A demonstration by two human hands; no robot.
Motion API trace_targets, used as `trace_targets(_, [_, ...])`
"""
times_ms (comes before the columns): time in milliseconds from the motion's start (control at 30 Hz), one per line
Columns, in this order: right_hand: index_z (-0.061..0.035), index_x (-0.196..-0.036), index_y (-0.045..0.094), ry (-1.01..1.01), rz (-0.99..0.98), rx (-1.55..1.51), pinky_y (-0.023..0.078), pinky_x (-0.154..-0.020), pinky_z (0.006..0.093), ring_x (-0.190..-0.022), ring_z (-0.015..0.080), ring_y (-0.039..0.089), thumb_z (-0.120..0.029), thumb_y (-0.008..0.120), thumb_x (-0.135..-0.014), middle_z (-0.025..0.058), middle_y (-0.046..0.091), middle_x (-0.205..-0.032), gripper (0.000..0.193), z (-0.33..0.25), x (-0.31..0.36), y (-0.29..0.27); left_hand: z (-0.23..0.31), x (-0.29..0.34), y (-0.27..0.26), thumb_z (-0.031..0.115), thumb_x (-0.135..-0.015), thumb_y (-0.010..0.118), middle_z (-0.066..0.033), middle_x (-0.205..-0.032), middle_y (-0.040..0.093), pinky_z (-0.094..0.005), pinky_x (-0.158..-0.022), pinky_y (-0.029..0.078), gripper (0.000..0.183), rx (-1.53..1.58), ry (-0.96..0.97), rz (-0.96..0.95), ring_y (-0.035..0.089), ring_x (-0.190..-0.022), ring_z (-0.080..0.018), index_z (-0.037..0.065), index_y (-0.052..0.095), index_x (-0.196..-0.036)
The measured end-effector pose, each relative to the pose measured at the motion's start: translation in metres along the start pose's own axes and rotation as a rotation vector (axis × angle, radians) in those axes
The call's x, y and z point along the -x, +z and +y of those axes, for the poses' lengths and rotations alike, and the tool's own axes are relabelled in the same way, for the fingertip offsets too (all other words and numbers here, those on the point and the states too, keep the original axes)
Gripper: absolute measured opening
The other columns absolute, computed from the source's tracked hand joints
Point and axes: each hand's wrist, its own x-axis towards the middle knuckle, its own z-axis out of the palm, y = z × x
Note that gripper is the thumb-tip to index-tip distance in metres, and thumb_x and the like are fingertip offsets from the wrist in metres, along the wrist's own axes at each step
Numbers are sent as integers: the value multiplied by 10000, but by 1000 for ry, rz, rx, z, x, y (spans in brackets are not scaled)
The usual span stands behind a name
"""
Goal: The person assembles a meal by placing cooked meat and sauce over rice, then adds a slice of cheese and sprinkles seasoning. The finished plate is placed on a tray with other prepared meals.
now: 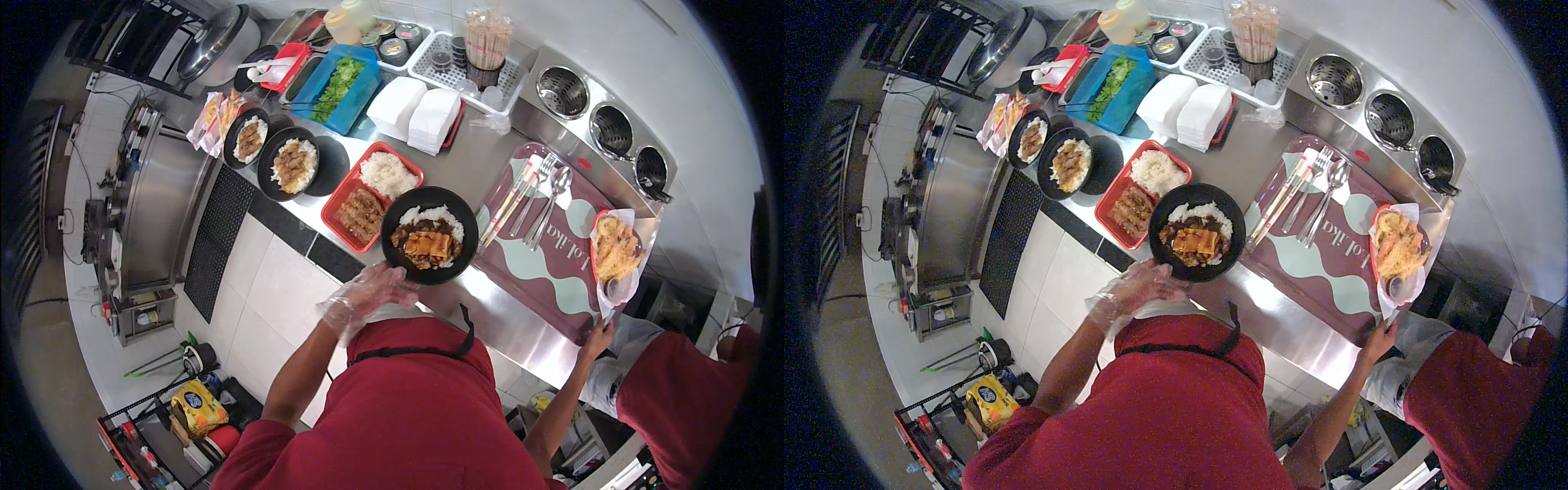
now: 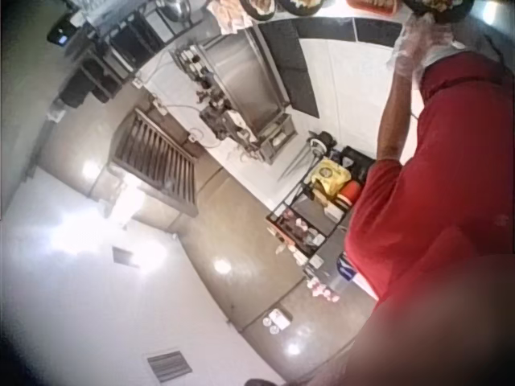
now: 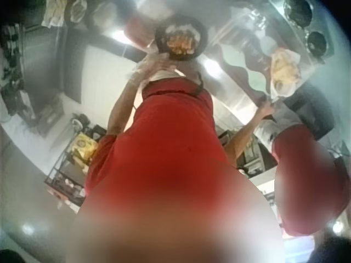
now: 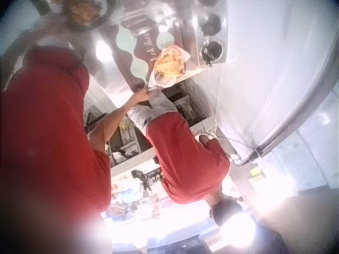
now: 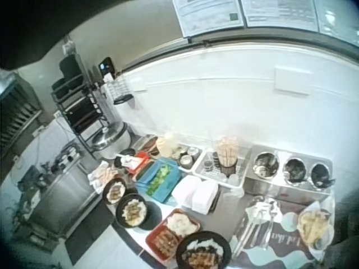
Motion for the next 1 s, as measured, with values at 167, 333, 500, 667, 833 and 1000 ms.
trace_targets(167, [74,-1120,631,10,259,-180,459,-860,365,-944,248,607,-331,586,-998,172,660,-1052,425,-24,27,1,7,3,-90,269,-937,672,-208,-1010,674,-415,-695,615,563,-144,118,297,704,-789,-296,-55,419,-1321])
trace_targets(333, [10,-756,514,177,525,-109,409,-645,407,-662,202,458,-477,597,-980,58,539,-709,542,-68,91,10,34,-28,-106,231,-933,663,-183,-940,659,-399,-659,609,514,-61,275,409,702,-739,-277,-67,415,-1271])
trace_targets(500, [42,-796,552,226,709,9,407,-680,408,-704,208,467,-480,617,-963,94,536,-730,552,-146,178,28,40,-35,-147,129,-913,658,-190,-961,660,-396,-714,613,353,85,266,231,707,-735,-278,-79,494,-1148])
trace_targets(667, [21,-760,553,127,558,-85,375,-680,357,-714,176,416,-345,620,-987,54,503,-717,436,-208,256,79,43,-24,-145,138,-944,627,-176,-990,663,-389,-760,612,258,-334,242,150,704,-835,-300,-89,568,-1052])
trace_targets(833, [13,-831,579,96,414,-204,375,-691,324,-738,157,412,-293,630,-992,37,476,-765,350,-256,320,136,123,-1,-170,266,-913,742,-78,-977,693,-300,-769,537,264,-964,144,-484,643,-796,-154,27,655,-981])
trace_targets(1000, [51,-936,648,164,372,-133,435,-734,351,-797,214,532,-348,584,-1005,99,584,-839,410,-252,381,138,262,-33,-161,402,-946,680,-28,-918,647,-291,-702,541,365,-897,341,-412,626,-753,-131,56,638,-1056])
